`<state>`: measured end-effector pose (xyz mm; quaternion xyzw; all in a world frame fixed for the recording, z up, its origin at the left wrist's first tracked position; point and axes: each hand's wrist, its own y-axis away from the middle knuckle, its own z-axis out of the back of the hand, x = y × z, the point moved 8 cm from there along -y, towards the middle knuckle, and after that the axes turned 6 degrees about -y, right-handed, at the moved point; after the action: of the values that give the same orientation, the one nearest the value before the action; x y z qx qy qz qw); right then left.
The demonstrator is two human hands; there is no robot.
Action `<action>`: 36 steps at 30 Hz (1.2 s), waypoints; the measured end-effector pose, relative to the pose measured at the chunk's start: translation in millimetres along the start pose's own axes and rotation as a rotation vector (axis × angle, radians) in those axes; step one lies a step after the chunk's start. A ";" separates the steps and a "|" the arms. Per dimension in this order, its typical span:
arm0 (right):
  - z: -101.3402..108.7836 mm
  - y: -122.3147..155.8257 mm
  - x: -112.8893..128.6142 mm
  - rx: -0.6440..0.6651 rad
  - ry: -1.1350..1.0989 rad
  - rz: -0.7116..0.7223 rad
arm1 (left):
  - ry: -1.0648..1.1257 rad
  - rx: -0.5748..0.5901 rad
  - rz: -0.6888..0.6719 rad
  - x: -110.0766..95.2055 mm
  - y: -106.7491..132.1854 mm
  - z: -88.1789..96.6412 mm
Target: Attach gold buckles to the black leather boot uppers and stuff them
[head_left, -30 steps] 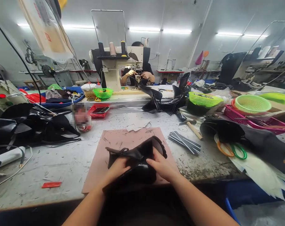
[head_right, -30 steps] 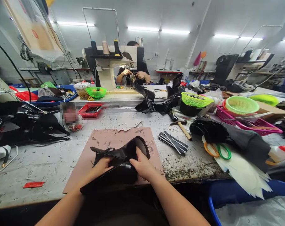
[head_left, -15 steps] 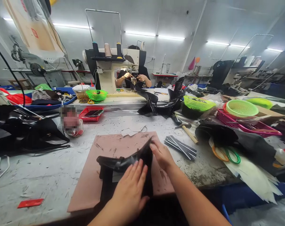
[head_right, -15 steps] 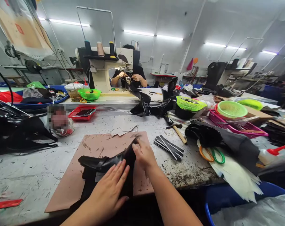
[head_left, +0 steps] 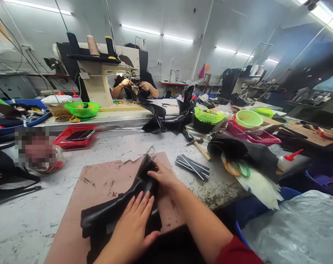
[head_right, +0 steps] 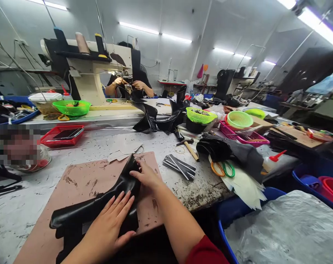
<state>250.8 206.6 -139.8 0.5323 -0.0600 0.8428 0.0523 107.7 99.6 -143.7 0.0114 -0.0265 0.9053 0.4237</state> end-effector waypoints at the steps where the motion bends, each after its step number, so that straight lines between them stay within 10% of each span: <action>1: 17.8 -3.9 -7.6 -0.049 0.016 -0.015 | -0.022 -0.058 -0.009 -0.8 1.0 2.6; 6: 112.1 -13.9 -50.6 -0.396 0.192 -0.189 | -0.142 -0.369 -0.026 -11.8 4.7 27.0; 10: 127.4 -12.4 -58.4 -0.432 0.275 -0.200 | -0.147 -0.405 -0.047 -19.2 2.1 44.0; 19: 69.2 67.5 51.3 -0.001 -0.033 0.222 | 0.416 -0.537 0.190 0.1 41.6 106.8; 24: 17.5 146.0 119.7 0.354 -0.140 0.570 | 1.145 -0.245 0.443 8.4 44.1 90.8; 36: 6.0 183.1 134.1 0.185 -0.005 0.754 | 1.680 -0.157 0.595 -13.1 55.2 59.2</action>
<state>171.0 28.1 -24.4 0.4776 -0.1755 0.8033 -0.3096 73.6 50.8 -87.3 -0.6917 0.2287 0.6832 0.0505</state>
